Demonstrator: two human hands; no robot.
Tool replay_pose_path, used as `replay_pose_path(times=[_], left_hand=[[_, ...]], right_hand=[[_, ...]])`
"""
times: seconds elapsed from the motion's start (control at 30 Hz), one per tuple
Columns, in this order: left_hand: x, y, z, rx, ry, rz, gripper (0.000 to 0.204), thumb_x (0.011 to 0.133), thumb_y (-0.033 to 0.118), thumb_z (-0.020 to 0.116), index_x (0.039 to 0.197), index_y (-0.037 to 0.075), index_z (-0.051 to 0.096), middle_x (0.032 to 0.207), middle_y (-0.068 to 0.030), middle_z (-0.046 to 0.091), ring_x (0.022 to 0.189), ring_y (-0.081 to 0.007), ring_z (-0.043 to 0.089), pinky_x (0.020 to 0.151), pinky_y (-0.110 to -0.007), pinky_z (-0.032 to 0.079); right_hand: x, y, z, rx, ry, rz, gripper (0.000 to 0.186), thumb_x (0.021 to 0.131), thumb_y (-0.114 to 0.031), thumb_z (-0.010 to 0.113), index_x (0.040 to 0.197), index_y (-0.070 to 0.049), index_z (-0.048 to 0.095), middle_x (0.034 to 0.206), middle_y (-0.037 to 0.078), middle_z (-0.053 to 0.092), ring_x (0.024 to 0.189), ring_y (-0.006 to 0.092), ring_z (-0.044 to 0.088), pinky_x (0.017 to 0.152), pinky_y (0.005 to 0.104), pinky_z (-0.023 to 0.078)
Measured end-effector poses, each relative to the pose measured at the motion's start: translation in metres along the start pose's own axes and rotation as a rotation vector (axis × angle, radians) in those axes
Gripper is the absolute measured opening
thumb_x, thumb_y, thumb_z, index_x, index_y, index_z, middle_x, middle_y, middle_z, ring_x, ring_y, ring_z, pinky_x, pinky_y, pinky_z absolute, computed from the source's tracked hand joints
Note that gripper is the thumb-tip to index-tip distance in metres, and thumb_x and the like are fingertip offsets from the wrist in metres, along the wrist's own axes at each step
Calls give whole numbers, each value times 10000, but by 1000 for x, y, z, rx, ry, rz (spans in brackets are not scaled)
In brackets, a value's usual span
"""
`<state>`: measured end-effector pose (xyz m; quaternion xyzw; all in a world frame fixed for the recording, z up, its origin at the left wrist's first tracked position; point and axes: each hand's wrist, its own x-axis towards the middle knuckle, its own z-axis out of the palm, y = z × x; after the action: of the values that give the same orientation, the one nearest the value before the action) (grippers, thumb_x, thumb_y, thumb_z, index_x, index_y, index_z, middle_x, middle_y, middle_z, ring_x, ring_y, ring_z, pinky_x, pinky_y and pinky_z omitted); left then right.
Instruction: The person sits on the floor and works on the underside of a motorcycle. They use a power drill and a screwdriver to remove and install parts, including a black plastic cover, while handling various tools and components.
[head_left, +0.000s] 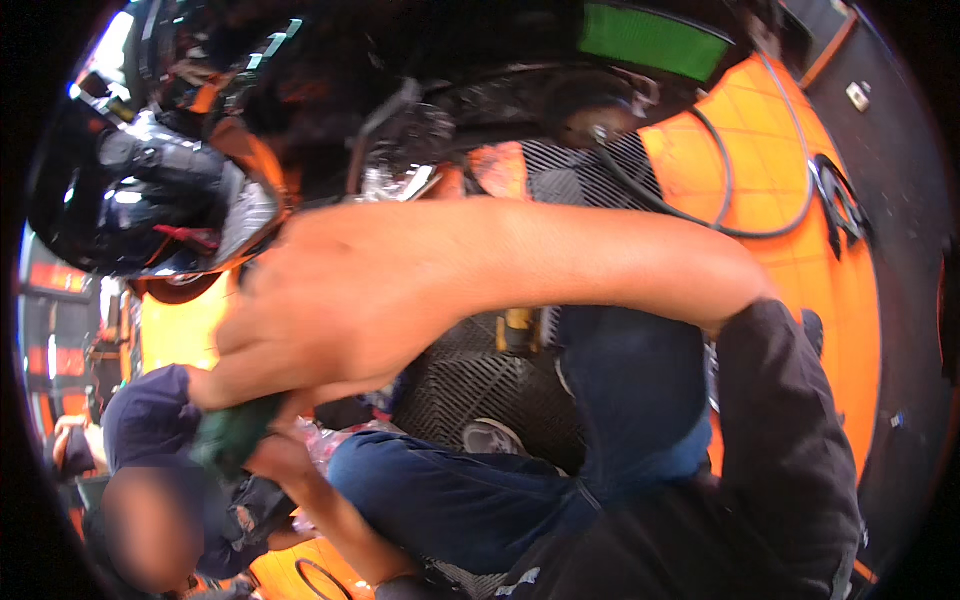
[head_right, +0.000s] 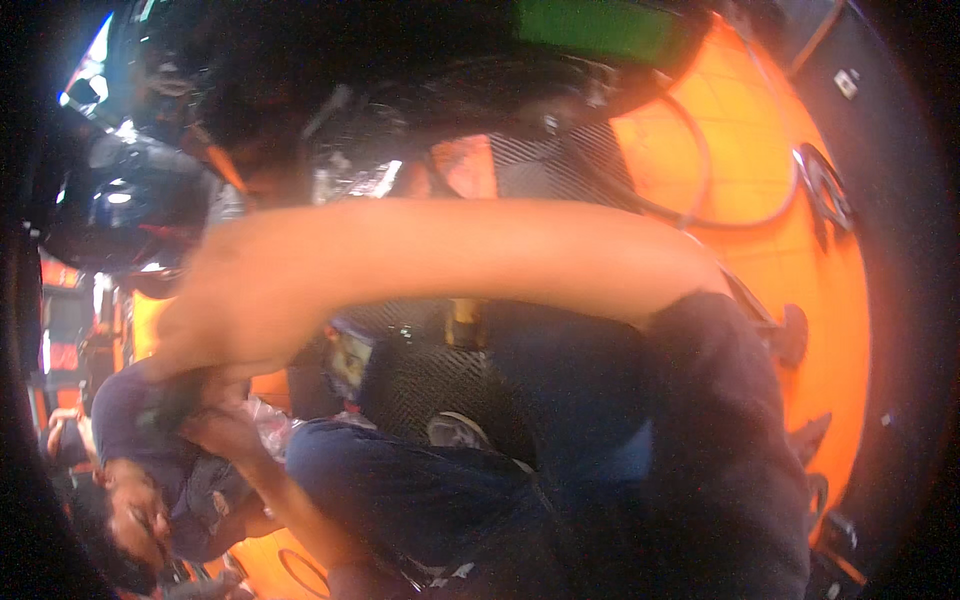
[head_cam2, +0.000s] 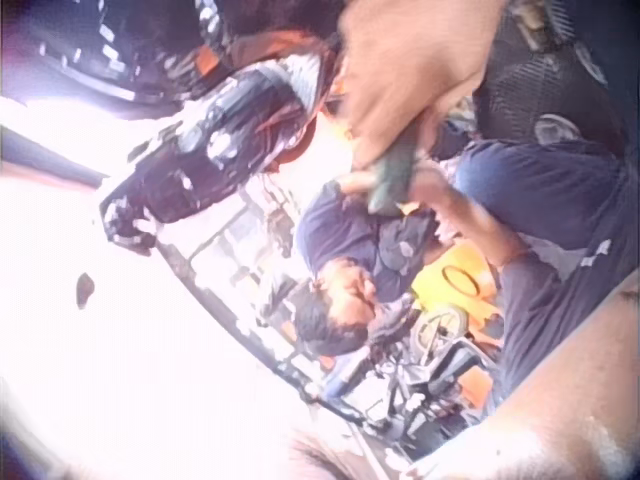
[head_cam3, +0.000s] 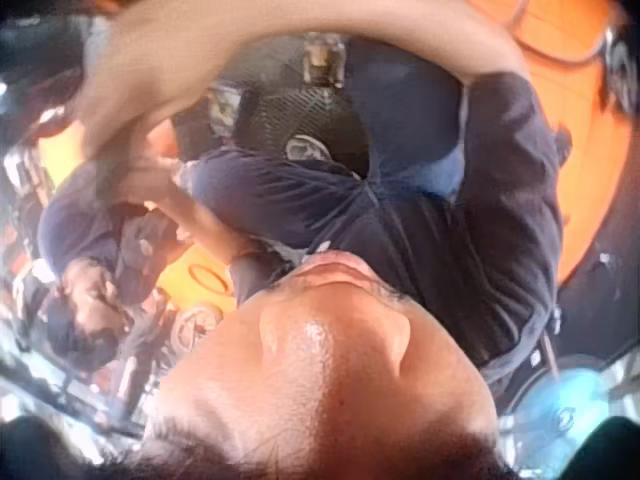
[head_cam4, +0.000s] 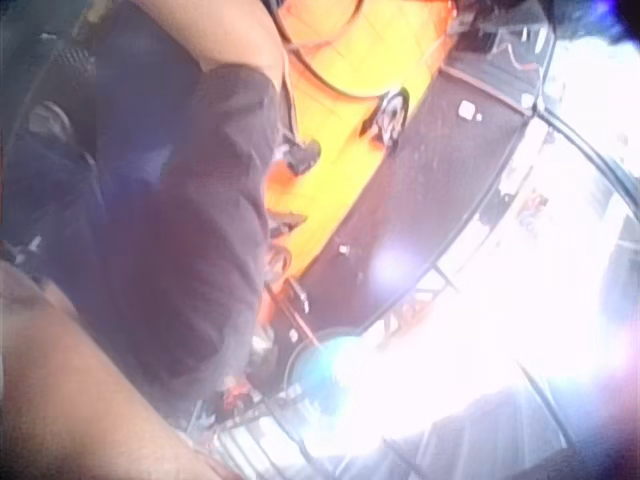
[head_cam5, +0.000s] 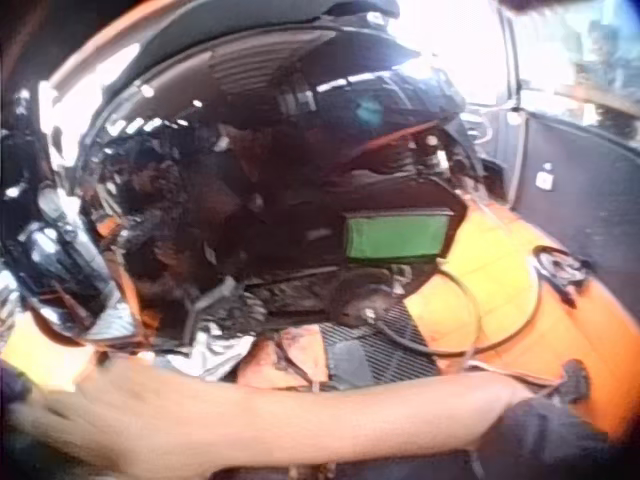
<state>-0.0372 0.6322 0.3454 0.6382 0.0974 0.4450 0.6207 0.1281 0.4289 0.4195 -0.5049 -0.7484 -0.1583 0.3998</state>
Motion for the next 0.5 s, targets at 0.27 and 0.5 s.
replay_pose_path(times=[0.27, 0.5], left_hand=[[0, -3, -25, 302, -595, 37, 450, 1012, 397, 377, 876, -4, 528, 598, -11, 395, 470, -71, 357, 464, -208, 282], [-2, 8, -22, 427, -800, -219, 258, 995, 236, 430, 974, -5, 519, 757, -25, 426, 638, -77, 379, 612, -207, 304]], right_hand=[[-211, -78, -45, -481, 397, 1187, 462, 833, -163, 659, 1247, -21, 511, 1073, 196, 637, 986, 325, 635, 834, 374, 497], [-505, -228, -27, -846, 425, 2305, 534, 765, -90, 582, 1289, -59, 482, 1124, 278, 596, 1064, 404, 579, 913, 427, 451]])
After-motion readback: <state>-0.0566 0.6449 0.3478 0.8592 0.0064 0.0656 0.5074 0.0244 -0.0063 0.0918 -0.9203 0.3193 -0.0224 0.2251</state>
